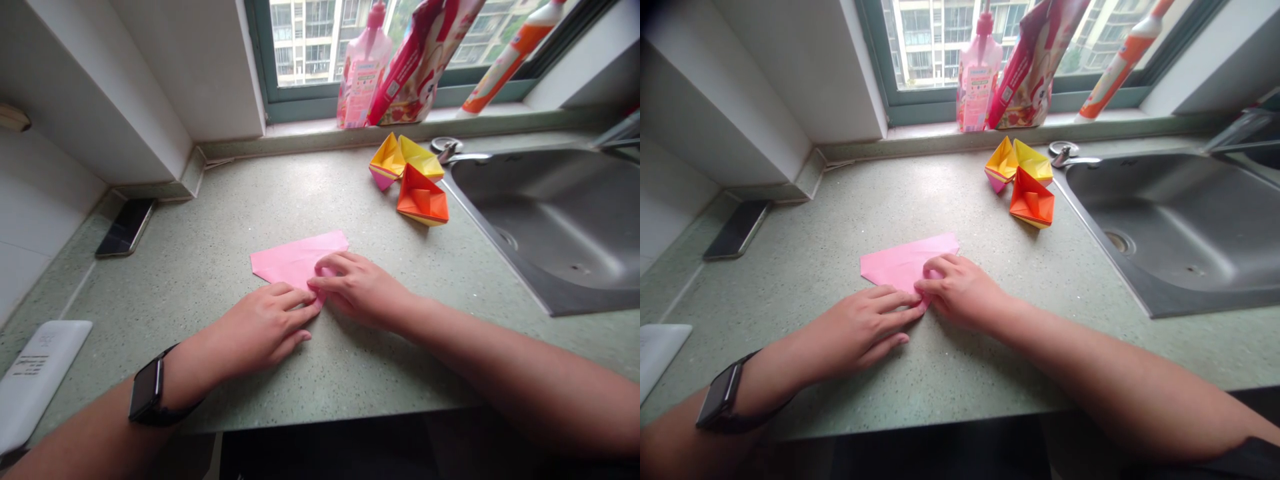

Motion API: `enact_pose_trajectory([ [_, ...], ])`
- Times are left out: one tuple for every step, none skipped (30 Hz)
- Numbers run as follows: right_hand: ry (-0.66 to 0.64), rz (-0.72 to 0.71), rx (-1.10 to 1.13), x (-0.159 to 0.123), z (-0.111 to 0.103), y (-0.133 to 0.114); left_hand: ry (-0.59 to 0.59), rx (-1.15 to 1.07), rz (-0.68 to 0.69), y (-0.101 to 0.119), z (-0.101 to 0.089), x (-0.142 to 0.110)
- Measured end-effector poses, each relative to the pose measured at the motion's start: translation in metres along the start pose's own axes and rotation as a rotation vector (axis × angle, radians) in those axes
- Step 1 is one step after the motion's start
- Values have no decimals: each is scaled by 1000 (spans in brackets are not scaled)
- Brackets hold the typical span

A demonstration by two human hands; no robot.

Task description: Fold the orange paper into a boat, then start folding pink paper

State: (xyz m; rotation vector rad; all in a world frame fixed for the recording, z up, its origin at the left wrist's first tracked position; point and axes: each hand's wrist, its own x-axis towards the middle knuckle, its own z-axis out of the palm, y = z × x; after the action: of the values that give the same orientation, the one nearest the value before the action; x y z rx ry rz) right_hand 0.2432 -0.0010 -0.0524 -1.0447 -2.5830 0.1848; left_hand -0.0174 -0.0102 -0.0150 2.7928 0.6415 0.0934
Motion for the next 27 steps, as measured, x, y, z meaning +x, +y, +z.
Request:
enact_pose_trajectory([
  [-6, 7, -26, 1, 1, -1, -7, -5, -1, 0, -1, 0],
  [-12, 16, -56, 2, 3, -2, -15, -9, -2, 0, -1, 0],
  [-18, 28, -88, 3, 5, -3, -23, -11, -5, 0, -2, -1],
  [-24, 43, -120, 4, 7, -5, -29, -13, -8, 0, -2, -1],
  [-28, 58, -148, 6, 8, -6, -33, -16, -11, 0, -1, -1],
  [-30, 73, -173, 7, 10, -8, -34, -20, -13, 0, -1, -1],
  [-28, 86, -193, 8, 11, -9, -30, -22, -17, 0, 1, -1],
  [-22, 96, -207, 10, 12, -9, -22, -20, -29, -1, 2, -1],
  [-13, 102, -214, 11, 13, -9, -8, -14, -49, -2, 4, -1],
  [-1, 104, -214, 13, 14, -8, 7, -4, -74, -3, 6, 0],
  [11, 107, -210, 14, 14, -6, 22, 11, -100, -4, 8, 0],
  [24, 112, -205, 14, 14, -4, 34, 26, -121, -6, 9, 1],
  [37, 122, -201, 15, 14, -1, 41, 42, -137, -7, 10, 3],
  [49, 138, -200, 14, 13, 1, 45, 57, -146, -9, 10, 4],
  [59, 160, -201, 14, 13, 4, 47, 68, -153, -10, 10, 5],
  [69, 185, -202, 13, 12, 7, 47, 76, -161, -11, 10, 5],
  [76, 208, -199, 12, 11, 9, 48, 81, -170, -12, 10, 6],
  [81, 224, -190, 11, 10, 12, 49, 82, -180, -13, 9, 6],
  [86, 234, -172, 11, 10, 14, 50, 79, -185, -13, 9, 5],
  [92, 239, -146, 10, 9, 16, 50, 72, -188, -14, 8, 5],
  [99, 241, -113, 9, 9, 18, 53, 64, -188, -14, 8, 4],
  [107, 242, -79, 9, 9, 21, 58, 54, -188, -14, 7, 4],
  [114, 244, -46, 8, 9, 23, 63, 45, -187, -15, 7, 3],
  [120, 247, -18, 8, 9, 24, 67, 37, -186, -15, 6, 3],
  [123, 250, 4, 8, 9, 26, 73, 32, -184, -15, 6, 3],
  [127, 252, 19, 9, 9, 27, 78, 28, -182, -15, 6, 3],
  [131, 253, 27, 9, 10, 28, 84, 27, -181, -15, 6, 3],
])
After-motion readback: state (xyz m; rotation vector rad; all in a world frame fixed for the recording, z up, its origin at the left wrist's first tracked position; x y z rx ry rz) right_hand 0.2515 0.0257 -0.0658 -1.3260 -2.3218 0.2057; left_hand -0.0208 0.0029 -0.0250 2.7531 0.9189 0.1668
